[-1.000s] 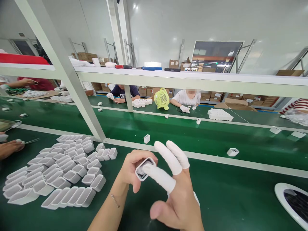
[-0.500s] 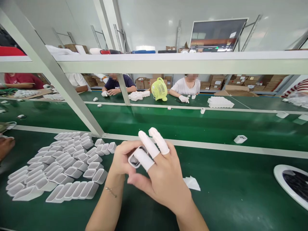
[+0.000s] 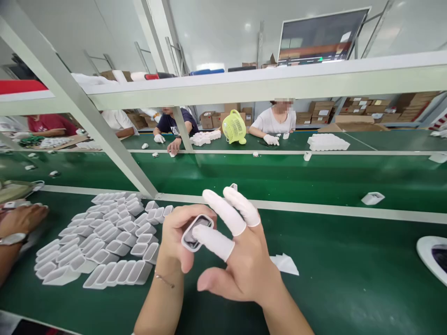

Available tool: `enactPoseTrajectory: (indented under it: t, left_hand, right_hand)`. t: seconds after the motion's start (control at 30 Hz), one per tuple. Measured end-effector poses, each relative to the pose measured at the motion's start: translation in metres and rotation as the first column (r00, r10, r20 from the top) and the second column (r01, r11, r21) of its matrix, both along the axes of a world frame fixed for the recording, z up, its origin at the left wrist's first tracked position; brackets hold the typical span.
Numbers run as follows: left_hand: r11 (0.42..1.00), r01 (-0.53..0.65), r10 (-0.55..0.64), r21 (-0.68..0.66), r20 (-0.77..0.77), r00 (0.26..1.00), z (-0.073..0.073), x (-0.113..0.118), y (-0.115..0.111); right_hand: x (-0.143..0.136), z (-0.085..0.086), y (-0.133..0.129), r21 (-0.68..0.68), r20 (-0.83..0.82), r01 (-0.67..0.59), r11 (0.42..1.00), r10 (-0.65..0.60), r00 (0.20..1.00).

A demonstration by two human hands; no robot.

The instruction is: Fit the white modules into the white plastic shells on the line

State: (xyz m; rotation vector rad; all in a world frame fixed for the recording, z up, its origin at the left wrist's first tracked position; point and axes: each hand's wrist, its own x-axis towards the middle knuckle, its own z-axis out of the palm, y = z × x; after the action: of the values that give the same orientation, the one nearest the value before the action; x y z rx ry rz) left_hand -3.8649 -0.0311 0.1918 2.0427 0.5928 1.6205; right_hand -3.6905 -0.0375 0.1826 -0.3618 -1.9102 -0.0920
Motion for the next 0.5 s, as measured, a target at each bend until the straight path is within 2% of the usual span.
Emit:
enactPoseTrajectory:
  t: [0.17,0.27,0.4,0.5]
  left_hand:
    - [1.0,0.025,-0.024,0.011,-0.059,0.998,0.002,-0.006,0.001]
    - [0.999,0.043,-0.043,-0.01,-0.043,0.998,0.002,-0.01,0.005]
    - [0.997,0.03,-0.03,-0.065,-0.002,1.0,-0.004,-0.016,0.013]
    - [0.989,-0.026,0.021,-0.149,-0.034,0.999,-0.01,-0.019,0.02]
  right_hand:
    - [-0.008,-0.001,-0.001,-0.145,0.073,-0.023,0.989,0.034,0.997]
    - [-0.018,-0.003,0.0,-0.158,0.087,-0.026,0.987,0.04,0.995]
    - [-0.029,-0.003,0.008,-0.148,0.13,0.085,0.985,-0.065,0.989]
    - [-0.016,0.002,0.015,-0.179,0.218,0.117,0.977,-0.076,0.973]
